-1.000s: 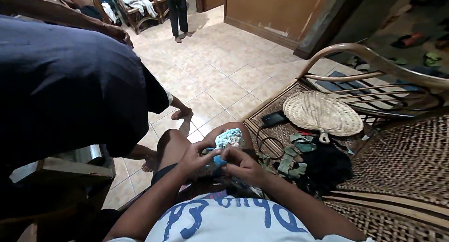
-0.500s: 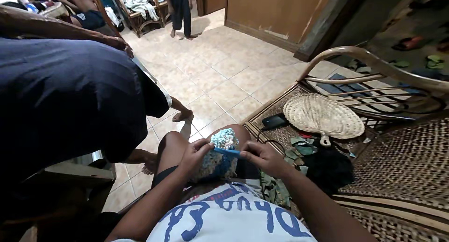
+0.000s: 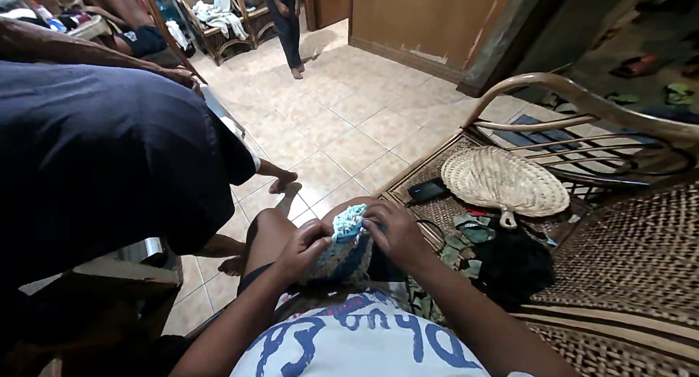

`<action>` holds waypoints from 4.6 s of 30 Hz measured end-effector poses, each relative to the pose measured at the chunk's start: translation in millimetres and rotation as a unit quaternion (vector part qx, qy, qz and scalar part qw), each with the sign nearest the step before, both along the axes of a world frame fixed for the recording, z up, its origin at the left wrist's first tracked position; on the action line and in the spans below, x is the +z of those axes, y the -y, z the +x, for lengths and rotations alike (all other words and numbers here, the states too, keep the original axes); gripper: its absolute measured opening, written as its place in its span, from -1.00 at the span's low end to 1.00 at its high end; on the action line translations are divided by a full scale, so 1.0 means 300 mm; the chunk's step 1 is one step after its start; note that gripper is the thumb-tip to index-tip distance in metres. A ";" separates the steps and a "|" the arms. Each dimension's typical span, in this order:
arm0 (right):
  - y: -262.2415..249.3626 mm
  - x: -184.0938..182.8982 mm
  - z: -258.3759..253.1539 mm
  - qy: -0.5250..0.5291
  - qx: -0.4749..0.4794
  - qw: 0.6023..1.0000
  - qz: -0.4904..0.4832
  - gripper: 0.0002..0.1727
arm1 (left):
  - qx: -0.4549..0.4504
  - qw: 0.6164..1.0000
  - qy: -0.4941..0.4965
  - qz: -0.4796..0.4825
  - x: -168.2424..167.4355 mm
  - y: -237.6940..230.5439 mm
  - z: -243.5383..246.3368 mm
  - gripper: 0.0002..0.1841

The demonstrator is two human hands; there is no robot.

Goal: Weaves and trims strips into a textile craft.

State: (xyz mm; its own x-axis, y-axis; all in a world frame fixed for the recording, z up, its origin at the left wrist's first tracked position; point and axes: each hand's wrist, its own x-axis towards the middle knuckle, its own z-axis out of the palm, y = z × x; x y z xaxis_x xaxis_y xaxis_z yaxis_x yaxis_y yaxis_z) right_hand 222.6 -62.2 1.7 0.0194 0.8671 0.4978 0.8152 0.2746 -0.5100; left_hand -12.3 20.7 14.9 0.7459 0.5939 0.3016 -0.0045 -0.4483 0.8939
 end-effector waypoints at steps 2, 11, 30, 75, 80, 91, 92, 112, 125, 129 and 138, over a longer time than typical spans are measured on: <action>-0.018 0.018 -0.016 0.032 0.079 0.996 0.032 -0.52 | -0.015 0.997 -0.014 0.076 0.022 -0.011 -0.004 -0.73; -0.062 0.060 -0.043 -0.011 0.283 0.957 -0.067 -0.62 | 0.175 0.940 -0.136 0.259 0.104 -0.114 -0.094 -0.60; -0.042 0.051 -0.091 -0.168 0.176 0.964 -0.104 -0.57 | 0.044 0.996 0.068 -0.027 0.013 0.014 -0.016 -0.45; -0.088 0.130 -0.084 -0.288 0.266 0.867 -0.306 -0.65 | 0.084 0.992 0.090 -0.043 -0.043 0.066 -0.002 -0.84; -0.122 0.150 -0.029 -0.206 0.322 0.859 -0.341 -0.72 | 0.089 0.988 0.113 -0.047 -0.042 0.079 -0.003 -0.87; -0.209 0.138 0.015 -0.136 0.454 0.801 -0.366 -0.74 | 0.107 0.987 0.089 -0.075 -0.020 0.084 -0.013 -0.79; -0.210 0.131 0.009 -0.158 0.468 0.785 -0.374 -0.80 | 0.111 0.986 0.091 -0.084 -0.013 0.085 -0.012 -0.79; -0.099 0.134 -0.100 -0.051 0.228 0.971 -0.053 -0.71 | 0.108 0.977 0.057 -0.177 0.015 0.075 -0.020 -0.58; -0.087 0.037 -0.070 -0.211 0.201 0.951 -0.103 -0.82 | 0.113 0.961 0.098 -0.232 -0.008 0.072 -0.022 -0.68; -0.052 0.021 -0.125 -0.132 0.131 0.981 0.057 -0.86 | 0.130 0.961 0.102 -0.223 -0.007 0.069 -0.018 -0.66; -0.031 0.038 -0.223 -0.039 0.050 0.988 0.139 -0.82 | 0.150 0.983 0.099 0.039 -0.042 0.076 -0.014 -0.63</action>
State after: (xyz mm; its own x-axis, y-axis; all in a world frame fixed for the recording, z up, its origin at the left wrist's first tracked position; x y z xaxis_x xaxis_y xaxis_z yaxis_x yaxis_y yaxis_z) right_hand 155.8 -53.1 13.2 -0.0108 0.6964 0.7175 0.7381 0.4896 -0.4641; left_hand -16.4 -2.0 2.3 0.4625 0.7473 0.4770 -0.0328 -0.5233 0.8515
